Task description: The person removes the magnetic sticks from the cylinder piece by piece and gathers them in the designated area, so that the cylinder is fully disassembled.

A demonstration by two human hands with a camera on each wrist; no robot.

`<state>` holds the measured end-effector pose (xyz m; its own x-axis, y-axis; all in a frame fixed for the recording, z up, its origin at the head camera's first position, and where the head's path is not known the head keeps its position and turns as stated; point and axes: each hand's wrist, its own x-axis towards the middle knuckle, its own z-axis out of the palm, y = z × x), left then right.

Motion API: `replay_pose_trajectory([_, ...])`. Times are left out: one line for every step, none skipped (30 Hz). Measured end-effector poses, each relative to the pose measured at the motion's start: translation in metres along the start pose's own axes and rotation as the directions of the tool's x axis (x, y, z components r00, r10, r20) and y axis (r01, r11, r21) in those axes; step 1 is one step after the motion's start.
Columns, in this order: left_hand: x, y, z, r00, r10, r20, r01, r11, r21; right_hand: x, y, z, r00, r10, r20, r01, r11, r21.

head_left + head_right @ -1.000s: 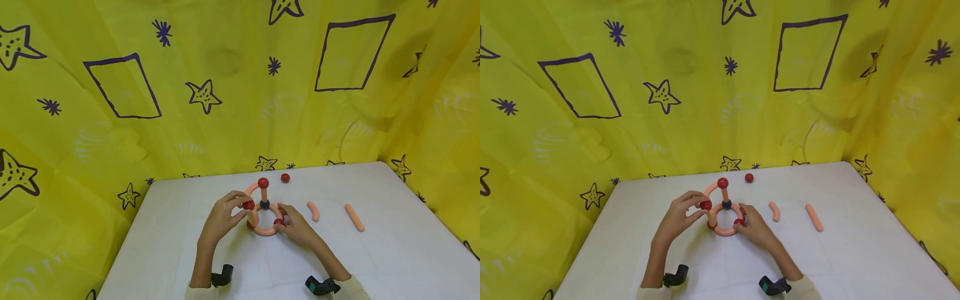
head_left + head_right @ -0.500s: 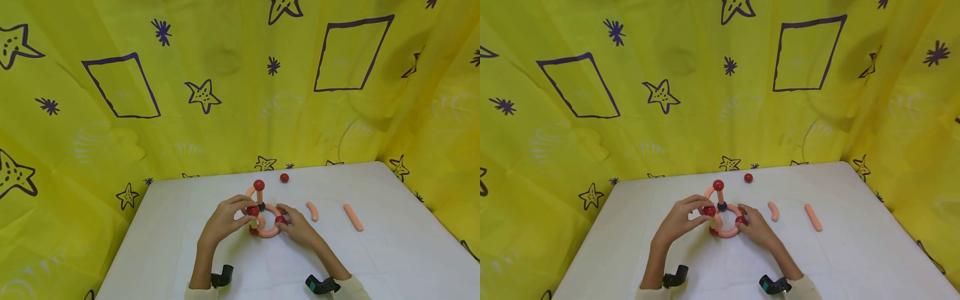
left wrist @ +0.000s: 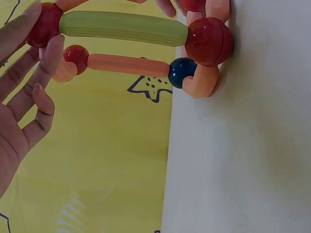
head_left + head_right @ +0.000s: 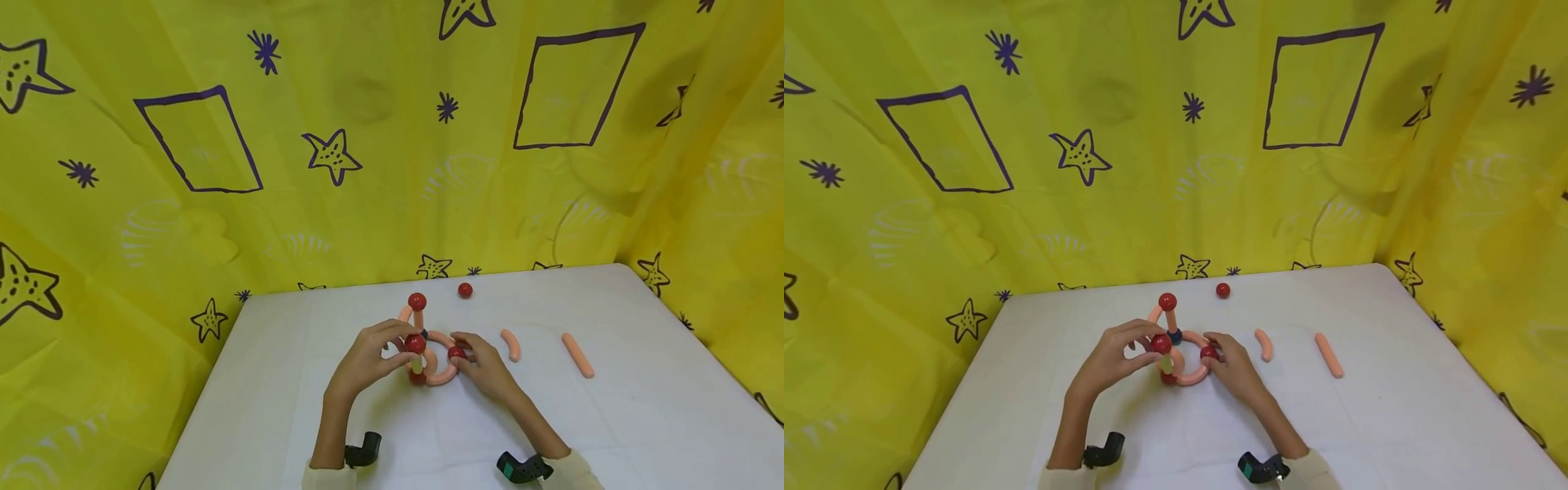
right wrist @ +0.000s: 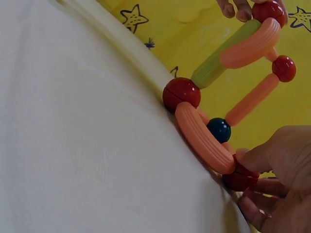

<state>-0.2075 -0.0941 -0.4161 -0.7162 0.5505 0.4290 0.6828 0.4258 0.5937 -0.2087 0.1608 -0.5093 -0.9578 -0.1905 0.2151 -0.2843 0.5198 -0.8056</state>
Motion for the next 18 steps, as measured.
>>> replay_pose_trajectory([0.000,-0.001,0.000,1.000,-0.003,0.001,0.003,1.000,-0.002,0.000,-0.002,0.000,1.000,-0.012,-0.020,0.011,1.000,-0.027])
replay_pose_trajectory([0.000,-0.002,0.000,1.000,-0.006,0.002,0.006,1.000,-0.002,0.000,-0.005,0.000,0.999,-0.027,-0.043,0.024,0.998,-0.052])
replay_pose_trajectory([0.001,-0.002,0.000,1.000,-0.006,0.003,0.006,1.000,-0.008,0.000,-0.008,0.000,0.997,-0.037,-0.067,0.032,0.997,-0.065])
replay_pose_trajectory([0.001,-0.003,0.000,1.000,-0.007,0.004,0.007,1.000,-0.015,0.000,-0.012,-0.001,0.994,-0.053,-0.091,0.046,0.996,-0.081])
replay_pose_trajectory([0.001,-0.003,0.000,1.000,-0.009,0.006,0.010,1.000,-0.020,0.000,-0.016,-0.002,0.991,-0.076,-0.110,0.067,0.994,-0.083])
replay_pose_trajectory([0.001,-0.003,-0.001,1.000,-0.011,0.007,0.011,1.000,-0.027,0.000,-0.021,-0.003,0.988,-0.098,-0.122,0.090,0.993,-0.074])
replay_pose_trajectory([0.001,-0.003,-0.001,1.000,-0.013,0.008,0.013,0.999,-0.033,0.000,-0.025,-0.004,0.983,-0.127,-0.129,0.120,0.991,-0.058])
replay_pose_trajectory([0.001,-0.003,-0.001,1.000,-0.016,0.010,0.017,0.999,-0.039,0.000,-0.030,-0.004,0.979,-0.156,-0.130,0.153,0.988,-0.034])
replay_pose_trajectory([0.001,-0.003,-0.001,1.000,-0.018,0.010,0.018,0.999,-0.046,0.000,-0.034,-0.005,0.974,-0.189,-0.125,0.189,0.982,-0.008])
replay_pose_trajectory([0.001,-0.004,-0.001,1.000,-0.019,0.011,0.020,0.999,-0.050,-0.001,-0.038,-0.004,0.969,-0.219,-0.115,0.222,0.975,0.017])
replay_pose_trajectory([0.001,-0.004,-0.001,1.000,-0.017,0.010,0.018,0.998,-0.053,-0.002,-0.042,-0.004,0.964,-0.247,-0.102,0.253,0.966,0.046])
replay_pose_trajectory([0.001,-0.004,0.000,1.000,-0.014,0.008,0.015,0.998,-0.055,-0.002,-0.046,-0.004,0.960,-0.266,-0.088,0.273,0.959,0.078])
replay_pose_trajectory([0.001,-0.004,0.000,1.000,-0.011,0.006,0.011,0.998,-0.055,-0.003,-0.049,-0.003,0.957,-0.279,-0.076,0.286,0.953,0.101])
replay_pose_trajectory([0.001,-0.004,0.000,1.000,-0.006,0.004,0.006,0.998,-0.056,-0.004,-0.052,-0.001,0.957,-0.284,-0.065,0.290,0.949,0.126])
replay_pose_trajectory([0.001,-0.004,0.000,1.000,-0.001,0.002,0.001,0.998,-0.056,-0.005,-0.054,0.000,0.958,-0.280,-0.056,0.285,0.947,0.150])
replay_pose_trajectory([0.001,-0.005,0.001,1.000,0.001,0.001,-0.001,0.998,-0.055,-0.006,-0.055,0.002,0.961,-0.272,-0.048,0.276,0.946,0.171])
replay_pose_trajectory([0.001,-0.005,0.001,1.000,0.001,0.001,-0.001,0.999,-0.053,-0.007,-0.057,0.003,0.964,-0.261,-0.041,0.264,0.946,0.189])
replay_pose_trajectory([0.001,-0.005,0.001,1.000,0.000,0.002,0.000,0.999,-0.053,-0.007,-0.058,0.005,0.968,-0.247,-0.036,0.249,0.946,0.206])
